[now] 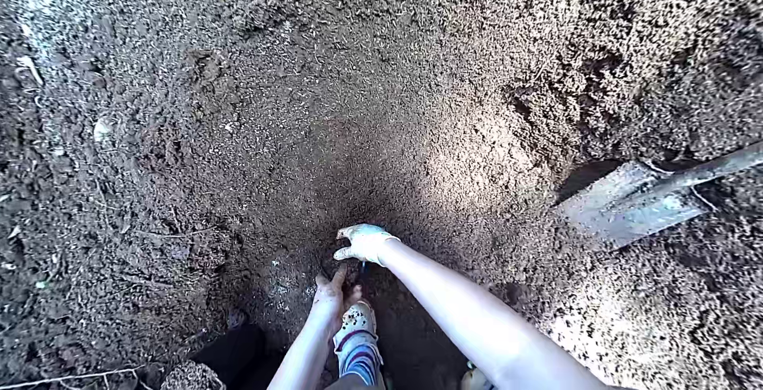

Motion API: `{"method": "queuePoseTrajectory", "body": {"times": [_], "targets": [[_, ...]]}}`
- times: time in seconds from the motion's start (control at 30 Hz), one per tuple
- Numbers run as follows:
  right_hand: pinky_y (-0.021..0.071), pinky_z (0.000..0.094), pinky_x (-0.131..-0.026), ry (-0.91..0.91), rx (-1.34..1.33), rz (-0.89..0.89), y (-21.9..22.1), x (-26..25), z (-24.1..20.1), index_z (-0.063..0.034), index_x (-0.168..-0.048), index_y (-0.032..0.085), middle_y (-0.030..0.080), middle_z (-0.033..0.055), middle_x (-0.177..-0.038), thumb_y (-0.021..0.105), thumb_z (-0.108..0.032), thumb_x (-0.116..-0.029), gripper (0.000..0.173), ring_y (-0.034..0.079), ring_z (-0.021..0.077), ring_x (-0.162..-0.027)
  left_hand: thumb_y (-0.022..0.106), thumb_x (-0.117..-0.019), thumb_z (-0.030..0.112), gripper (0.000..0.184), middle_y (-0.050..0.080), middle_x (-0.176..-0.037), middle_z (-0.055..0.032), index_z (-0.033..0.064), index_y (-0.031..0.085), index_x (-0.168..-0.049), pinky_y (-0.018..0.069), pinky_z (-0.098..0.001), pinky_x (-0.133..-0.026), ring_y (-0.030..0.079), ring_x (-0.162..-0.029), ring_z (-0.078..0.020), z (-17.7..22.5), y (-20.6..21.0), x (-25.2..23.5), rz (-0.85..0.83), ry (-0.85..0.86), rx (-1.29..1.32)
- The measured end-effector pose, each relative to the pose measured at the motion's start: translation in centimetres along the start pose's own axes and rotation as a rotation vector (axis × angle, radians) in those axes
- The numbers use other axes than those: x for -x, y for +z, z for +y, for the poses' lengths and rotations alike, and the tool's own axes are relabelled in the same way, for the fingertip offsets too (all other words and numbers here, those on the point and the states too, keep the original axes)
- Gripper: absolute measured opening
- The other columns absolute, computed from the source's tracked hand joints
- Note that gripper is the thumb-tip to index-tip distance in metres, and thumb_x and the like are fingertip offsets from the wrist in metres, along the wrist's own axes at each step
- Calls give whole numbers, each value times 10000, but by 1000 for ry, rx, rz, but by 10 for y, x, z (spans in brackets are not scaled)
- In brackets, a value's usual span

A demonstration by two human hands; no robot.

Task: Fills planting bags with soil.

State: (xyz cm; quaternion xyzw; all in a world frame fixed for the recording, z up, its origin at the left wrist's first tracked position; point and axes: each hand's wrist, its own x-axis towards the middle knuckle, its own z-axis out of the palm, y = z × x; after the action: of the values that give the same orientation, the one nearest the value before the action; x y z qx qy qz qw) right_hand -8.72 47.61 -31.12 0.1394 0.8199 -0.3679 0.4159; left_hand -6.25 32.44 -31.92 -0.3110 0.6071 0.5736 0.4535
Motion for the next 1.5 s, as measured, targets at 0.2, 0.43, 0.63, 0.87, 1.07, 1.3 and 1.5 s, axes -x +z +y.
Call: {"method": "queuePoseTrajectory", "body": {"times": [0.2, 0.43, 0.63, 0.87, 1.07, 1.3, 1.5], "targets": [[405, 634, -1098, -101, 52, 171, 18, 23, -14, -123, -1478, 547, 588, 171, -1449, 576, -261, -1051, 450, 545, 381, -1349, 418, -1121, 217, 325, 528, -744, -56, 72, 324, -1396, 436, -226, -435, 480, -483, -86, -4, -3, -2, 36, 61, -160], [465, 605, -1040, 14, -26, 773, -61, 57, 83, -117, -1446, 577, 603, 211, -1387, 604, -397, -1021, 509, 565, 411, -1287, 453, -1107, 260, 251, 578, -719, -14, 50, 488, -1239, 413, -197, -424, 481, -478, -47, 5, -29, -1, -4, 111, -556], [446, 677, -1043, 371, -191, 634, -23, 17, 173, -196, -1435, 595, 408, 189, -1572, 775, -182, -874, 589, 388, 480, -1418, 544, -1063, 274, 510, 716, -1012, -156, 59, 432, -1512, 585, -440, -730, 703, -789, -237, 29, -39, 8, 40, 330, -1162], [407, 637, -1111, 384, -135, 359, 34, 5, 189, -212, -1507, 525, 276, 224, -1645, 757, 7, -803, 773, 397, 499, -1414, 636, -982, 223, 416, 503, -1506, -239, 38, 625, -1355, 393, -616, -1121, 494, -1373, -449, 28, -44, 20, 130, 869, -1262], [411, 572, -1123, 182, -50, 278, 0, 61, 109, -172, -1417, 594, 417, 231, -1549, 756, 19, -811, 655, 454, 423, -1391, 616, -999, 242, 319, 519, -1515, -182, 179, 702, -1300, 519, -557, -1017, 592, -1299, -383, 8, -42, 11, 67, 986, -1271], [432, 569, -1098, -95, 5, 216, 17, 78, -28, -162, -1400, 615, 410, 245, -1544, 749, 10, -834, 607, 485, 430, -1352, 574, -963, 23, 466, 505, -1544, -150, 38, 585, -1429, 457, -449, -1126, 556, -1367, -278, 6, -35, 5, -26, 845, -972], [380, 504, -1163, 9, 68, 283, 41, 67, -49, -81, -1531, 458, 354, 179, -1626, 641, -84, -978, 583, 432, 393, -1426, 607, -898, -24, 645, 438, -1604, -93, 62, 475, -1523, 471, -373, -1089, 571, -1330, -185, 9, -43, -1, -137, 735, -740]]}}
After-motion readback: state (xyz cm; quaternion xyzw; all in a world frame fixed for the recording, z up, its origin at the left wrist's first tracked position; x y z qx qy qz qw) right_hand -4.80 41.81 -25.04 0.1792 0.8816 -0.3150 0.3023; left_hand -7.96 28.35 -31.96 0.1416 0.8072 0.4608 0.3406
